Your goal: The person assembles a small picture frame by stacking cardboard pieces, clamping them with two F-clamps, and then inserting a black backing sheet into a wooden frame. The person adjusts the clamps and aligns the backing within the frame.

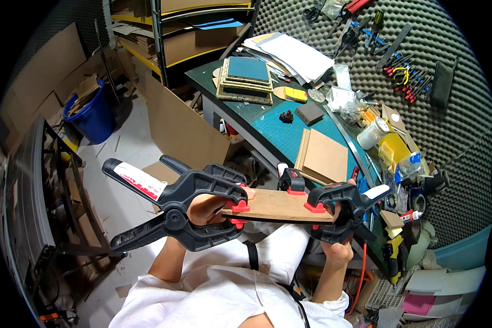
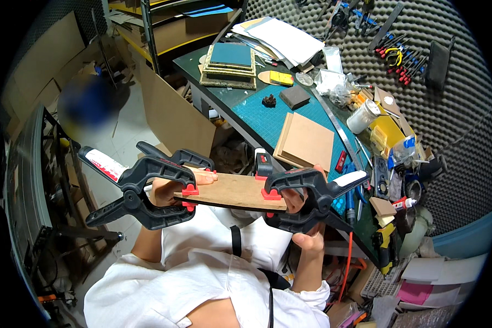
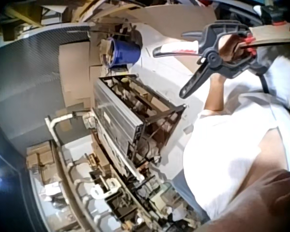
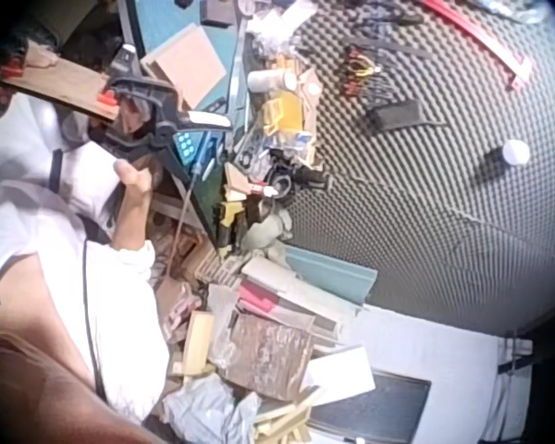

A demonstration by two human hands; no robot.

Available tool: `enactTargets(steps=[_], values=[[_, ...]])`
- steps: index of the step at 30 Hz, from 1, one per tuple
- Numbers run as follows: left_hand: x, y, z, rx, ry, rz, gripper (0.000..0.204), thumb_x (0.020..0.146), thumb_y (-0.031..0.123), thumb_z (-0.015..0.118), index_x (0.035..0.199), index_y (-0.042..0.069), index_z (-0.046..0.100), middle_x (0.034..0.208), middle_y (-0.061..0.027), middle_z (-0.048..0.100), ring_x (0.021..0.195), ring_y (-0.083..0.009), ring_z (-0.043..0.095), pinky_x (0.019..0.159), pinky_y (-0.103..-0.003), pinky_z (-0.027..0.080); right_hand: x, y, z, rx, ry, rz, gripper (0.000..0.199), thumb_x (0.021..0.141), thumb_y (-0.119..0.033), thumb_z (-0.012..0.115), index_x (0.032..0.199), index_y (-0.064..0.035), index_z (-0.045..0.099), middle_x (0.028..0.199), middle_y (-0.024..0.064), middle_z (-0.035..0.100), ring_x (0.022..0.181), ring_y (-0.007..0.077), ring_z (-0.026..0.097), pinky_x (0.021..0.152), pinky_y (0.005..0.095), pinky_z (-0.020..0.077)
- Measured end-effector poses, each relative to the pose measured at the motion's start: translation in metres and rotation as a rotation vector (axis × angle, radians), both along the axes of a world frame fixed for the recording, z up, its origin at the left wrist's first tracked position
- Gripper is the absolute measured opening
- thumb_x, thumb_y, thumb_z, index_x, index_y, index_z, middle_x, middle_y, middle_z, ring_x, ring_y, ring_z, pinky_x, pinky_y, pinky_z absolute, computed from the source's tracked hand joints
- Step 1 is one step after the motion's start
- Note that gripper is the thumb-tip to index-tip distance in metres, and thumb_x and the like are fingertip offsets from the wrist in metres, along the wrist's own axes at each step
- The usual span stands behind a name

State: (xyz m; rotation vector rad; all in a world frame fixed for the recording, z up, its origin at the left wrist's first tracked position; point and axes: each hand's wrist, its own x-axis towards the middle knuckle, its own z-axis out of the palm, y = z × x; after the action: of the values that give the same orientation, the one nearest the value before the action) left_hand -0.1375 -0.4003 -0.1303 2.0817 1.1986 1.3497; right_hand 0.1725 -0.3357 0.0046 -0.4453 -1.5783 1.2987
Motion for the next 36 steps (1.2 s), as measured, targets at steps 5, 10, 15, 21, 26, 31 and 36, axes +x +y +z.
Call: enactTargets(steps=[5,10,15,21,26,31,36], values=[[0.012,-0.002,0.033,0.088,-0.03,0.079,0.035,0.084,0.009,0.066,0.117,0.001,0.056,0.105,-0.0156,0.063,0.091,-0.0306,0.064,0.082,-0.039,0.053,-0.002,0.004,-0.002,0.0,0.004,-0.006,0.121,0.066,-0.064,0.077,0.15,0.0034,0.024,0.147,0.022,0.039,0.137,0.0332,0.041,0.115,0.0476,0.0319],[0.015,-0.006,0.054,0.166,-0.052,0.141,0.031,0.076,0.004,0.073,0.106,0.001,0.062,0.094,-0.0148,0.066,0.081,-0.0307,0.064,0.075,-0.037,0.052,-0.002,0.008,-0.003,-0.009,0.013,-0.009,0.122,0.066,-0.069,0.075,0.15,0.0037,0.026,0.147,0.0222,0.038,0.138,0.0337,0.041,0.116,0.0478,0.0305],[0.024,-0.02,0.069,-0.065,-0.147,0.203,0.02,0.081,0.0,0.072,0.101,-0.003,0.067,0.098,-0.0174,0.071,0.09,-0.0299,0.069,0.084,-0.039,0.054,0.0,0.01,-0.006,-0.012,0.011,-0.023,0.123,0.066,-0.074,0.073,0.149,0.0041,0.027,0.148,0.0224,0.038,0.139,0.0341,0.04,0.117,0.0481,0.0291],[0.041,-0.018,0.068,-0.145,-0.316,0.33,0.012,0.085,0.005,0.076,0.091,-0.001,0.067,0.086,-0.0052,0.068,0.08,-0.0159,0.064,0.072,-0.031,0.051,0.0,0.027,-0.001,-0.099,0.001,-0.063,0.128,0.064,-0.079,0.073,0.148,0.0064,0.028,0.146,0.0226,0.04,0.136,0.0327,0.043,0.116,0.0465,0.0318],[0.043,-0.011,0.058,-0.591,-0.795,0.172,0.03,0.091,0.016,0.074,0.113,0.001,0.061,0.097,-0.0021,0.067,0.083,-0.0076,0.061,0.074,-0.024,0.051,-0.005,0.043,0.01,-0.129,0.023,-0.052,0.114,0.074,-0.054,0.082,0.149,0.0017,0.018,0.133,0.0252,0.054,0.125,0.0322,0.055,0.107,0.0449,0.0443],[0.04,-0.006,0.046,-0.756,-0.898,0.138,0.037,0.089,0.028,0.076,0.108,0.002,0.057,0.085,0.0017,0.058,0.072,-0.0053,0.056,0.072,-0.025,0.051,-0.029,0.063,0.02,-0.158,0.181,-0.089,0.098,0.088,-0.028,0.075,0.154,-0.0038,0.006,0.129,0.0212,0.056,0.112,0.0289,0.063,0.097,0.0426,0.0526],[0.047,-0.003,0.056,-0.78,-0.965,0.142,0.039,0.089,0.033,0.076,0.102,0.005,0.051,0.075,0.0042,0.047,0.06,-0.0034,0.045,0.069,-0.022,0.051,-0.047,0.082,0.041,-0.201,-0.02,-0.13,0.091,0.089,-0.036,0.074,0.152,-0.0086,0.014,0.122,0.0153,0.055,0.101,0.0218,0.067,0.088,0.0385,0.0565]])
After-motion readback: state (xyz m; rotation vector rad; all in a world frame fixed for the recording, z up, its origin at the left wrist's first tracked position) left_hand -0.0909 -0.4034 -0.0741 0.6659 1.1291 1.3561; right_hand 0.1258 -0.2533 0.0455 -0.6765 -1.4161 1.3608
